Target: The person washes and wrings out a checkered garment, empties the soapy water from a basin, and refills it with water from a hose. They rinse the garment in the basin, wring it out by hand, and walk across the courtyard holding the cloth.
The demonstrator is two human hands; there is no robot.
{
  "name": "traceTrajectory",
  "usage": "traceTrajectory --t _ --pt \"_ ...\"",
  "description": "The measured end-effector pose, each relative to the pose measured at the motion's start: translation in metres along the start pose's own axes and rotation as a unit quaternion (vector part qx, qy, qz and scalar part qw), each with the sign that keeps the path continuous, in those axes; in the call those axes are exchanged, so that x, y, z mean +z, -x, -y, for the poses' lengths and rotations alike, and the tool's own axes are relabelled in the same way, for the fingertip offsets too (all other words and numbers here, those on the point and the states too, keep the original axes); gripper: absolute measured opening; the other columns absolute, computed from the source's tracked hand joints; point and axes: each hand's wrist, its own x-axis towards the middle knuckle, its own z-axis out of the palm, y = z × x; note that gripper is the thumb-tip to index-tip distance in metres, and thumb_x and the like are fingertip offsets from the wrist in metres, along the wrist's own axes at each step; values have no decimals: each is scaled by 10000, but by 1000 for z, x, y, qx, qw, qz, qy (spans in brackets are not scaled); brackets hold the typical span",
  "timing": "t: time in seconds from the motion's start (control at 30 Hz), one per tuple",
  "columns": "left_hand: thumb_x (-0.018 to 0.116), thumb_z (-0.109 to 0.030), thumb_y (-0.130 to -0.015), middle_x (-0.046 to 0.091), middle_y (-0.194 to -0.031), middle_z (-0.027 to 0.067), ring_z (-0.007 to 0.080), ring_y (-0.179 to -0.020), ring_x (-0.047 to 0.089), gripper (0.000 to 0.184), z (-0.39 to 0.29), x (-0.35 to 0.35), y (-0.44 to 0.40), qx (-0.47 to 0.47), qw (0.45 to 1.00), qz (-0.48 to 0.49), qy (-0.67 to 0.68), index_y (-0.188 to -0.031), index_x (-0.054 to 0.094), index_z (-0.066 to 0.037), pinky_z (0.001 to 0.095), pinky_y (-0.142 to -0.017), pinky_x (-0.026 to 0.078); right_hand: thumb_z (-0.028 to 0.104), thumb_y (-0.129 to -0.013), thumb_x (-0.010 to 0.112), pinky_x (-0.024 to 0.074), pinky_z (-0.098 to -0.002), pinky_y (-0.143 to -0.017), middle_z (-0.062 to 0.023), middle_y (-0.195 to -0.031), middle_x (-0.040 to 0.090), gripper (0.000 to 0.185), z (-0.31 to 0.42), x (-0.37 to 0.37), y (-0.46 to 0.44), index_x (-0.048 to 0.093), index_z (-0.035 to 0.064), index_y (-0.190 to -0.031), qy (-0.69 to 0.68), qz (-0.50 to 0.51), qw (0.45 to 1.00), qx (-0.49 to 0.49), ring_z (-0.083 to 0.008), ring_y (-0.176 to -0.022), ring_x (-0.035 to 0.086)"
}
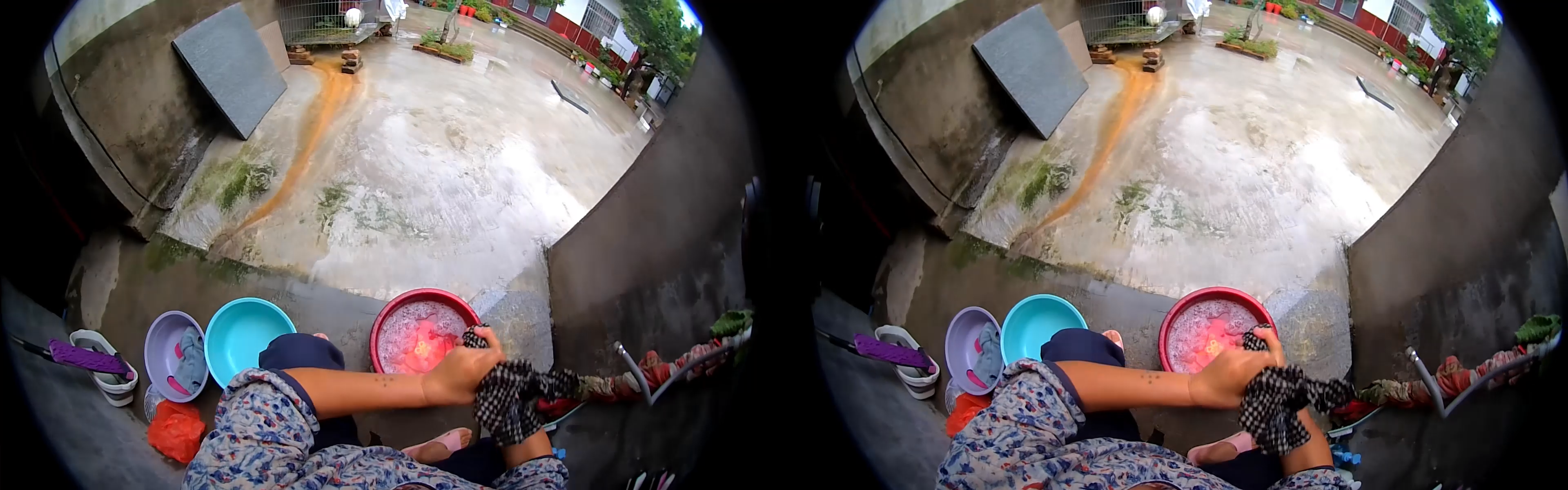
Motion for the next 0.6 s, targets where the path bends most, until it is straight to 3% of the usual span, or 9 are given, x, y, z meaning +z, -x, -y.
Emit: traceTrajectory --t 0.13,0.37,0.4,0.43,0.47,0.5,0.53,0.57,0.6 --pt "666 -118 -664 547 -723 130 327 -668 604 255 -6 -3 3 70 994 59 57 -849 512 -35 410 -587 476 334 -762 607 503 -308 -588 -88 -699 593 313 2 15 -13 569 25 -787 58 42 989 128 -199 -615 583" --pt "689 -172 -632 526 -701 139 357 -642 582 315 33 13 14 86 978 180 69 -789 460 -24 420 -544 454 305 -749 629 478 -297 -471 -74 -609 580 246 -8 9 -35 574 67 -769 188 -15 977 100 -188 -505 563" --pt "702 -192 -631 551 -728 153 357 -656 598 333 36 16 17 51 978 190 62 -808 474 -25 429 -551 460 325 -747 631 468 -304 -466 -65 -609 580 255 -9 10 -30 578 76 -747 205 -51 972 101 -174 -490 548" --pt "707 -197 -655 576 -771 168 374 -674 606 358 34 9 10 13 985 164 60 -884 503 -12 439 -577 473 229 -755 630 466 -301 -519 -57 -611 580 132 -1 21 -20 583 112 -719 145 -118 968 169 -165 -509 539" --pt "706 -191 -684 591 -835 194 393 -722 614 400 42 12 12 -103 975 190 49 -985 515 -10 441 -627 492 229 -755 630 466 -301 -519 -57 -611 580 132 -20 16 -23 583 112 -719 133 -133 966 175 -165 -509 539" --pt "704 -168 -699 591 -897 216 402 -818 610 421 51 12 11 -173 970 158 67 -1049 518 -28 431 -707 496 216 -821 560 479 -297 -630 -69 -738 617 127 -46 12 -36 602 121 -894 27 4 981 -190 -175 -634 567" --pt "705 -156 -706 602 -952 216 341 -920 619 417 57 5 -1 -191 975 112 -12 -1057 515 -33 394 -789 486 234 -871 507 486 -306 -714 -80 -854 630 209 -43 11 -31 588 117 -1024 -19 2 965 -261 -184 -736 585" --pt "717 -153 -703 612 -966 185 273 -948 609 431 66 1 -8 -271 950 24 151 -1062 512 -29 358 -827 472 251 -921 453 493 -315 -798 -90 -970 642 296 -40 10 -26 574 114 -1154 -61 5 941 -332 -193 -837 602" --pt "727 -154 -701 623 -992 137 237 -931 605 473 78 -5 -9 -283 953 -14 111 -1099 508 -25 339 -832 469 299 -956 415 493 -337 -856 -100 -1075 629 365 -13 8 -13 527 98 -1239 -47 -128 985 -109 -201 -916 610"
